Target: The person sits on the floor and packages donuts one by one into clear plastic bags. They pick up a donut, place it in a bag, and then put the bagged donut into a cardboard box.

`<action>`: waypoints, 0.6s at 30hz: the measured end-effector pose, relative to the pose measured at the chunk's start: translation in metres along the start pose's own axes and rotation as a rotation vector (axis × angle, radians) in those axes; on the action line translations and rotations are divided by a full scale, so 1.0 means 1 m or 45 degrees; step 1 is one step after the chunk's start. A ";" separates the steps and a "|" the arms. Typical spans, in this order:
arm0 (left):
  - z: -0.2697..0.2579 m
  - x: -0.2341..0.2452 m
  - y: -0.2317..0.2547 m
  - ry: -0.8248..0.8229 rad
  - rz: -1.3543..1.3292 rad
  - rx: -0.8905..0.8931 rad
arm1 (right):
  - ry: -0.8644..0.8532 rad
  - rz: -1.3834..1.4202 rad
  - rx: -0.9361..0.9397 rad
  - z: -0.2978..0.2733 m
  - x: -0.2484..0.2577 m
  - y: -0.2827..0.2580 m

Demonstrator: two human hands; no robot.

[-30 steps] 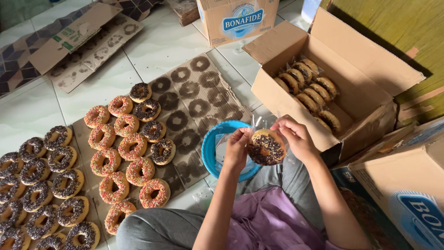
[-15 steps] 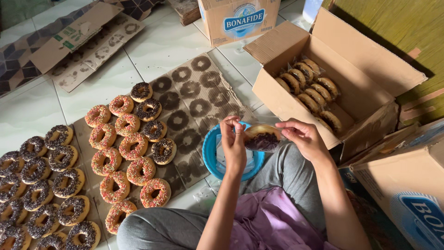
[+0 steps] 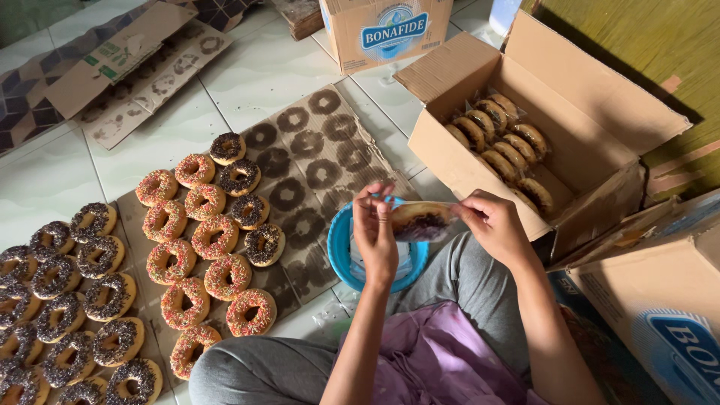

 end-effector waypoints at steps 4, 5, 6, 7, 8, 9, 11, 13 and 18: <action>-0.001 0.013 -0.009 0.146 0.201 0.164 | -0.073 -0.052 -0.082 -0.014 -0.007 0.020; 0.000 0.018 -0.011 0.189 0.315 0.184 | -0.066 0.037 -0.042 -0.018 -0.008 0.026; 0.003 0.025 -0.012 0.253 0.367 0.141 | -0.059 0.125 -0.002 -0.022 -0.008 0.032; 0.008 0.034 -0.012 0.316 0.421 0.099 | 0.082 0.206 -0.040 -0.026 -0.004 0.038; 0.010 0.041 -0.014 0.379 0.474 0.057 | 0.223 0.286 -0.078 -0.028 0.003 0.045; 0.011 0.045 -0.016 0.369 0.433 0.067 | 0.364 0.366 -0.116 -0.029 0.006 0.049; 0.012 0.050 -0.022 0.347 0.350 0.087 | 0.295 0.403 0.099 -0.022 0.003 0.047; 0.009 0.045 -0.028 0.325 0.314 0.107 | 0.084 0.510 0.157 -0.015 -0.012 0.039; -0.003 0.023 -0.030 0.293 0.209 0.218 | -0.212 0.856 0.116 -0.009 -0.062 0.011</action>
Point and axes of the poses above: each hand's wrist, its own z-axis towards the middle knuckle, its own x-axis out of the back of the hand, y = z × x, the point moved 2 cm from there along z, towards the middle knuckle, and after that the axes turned 3 degrees about -y, right-handed, at the moved point
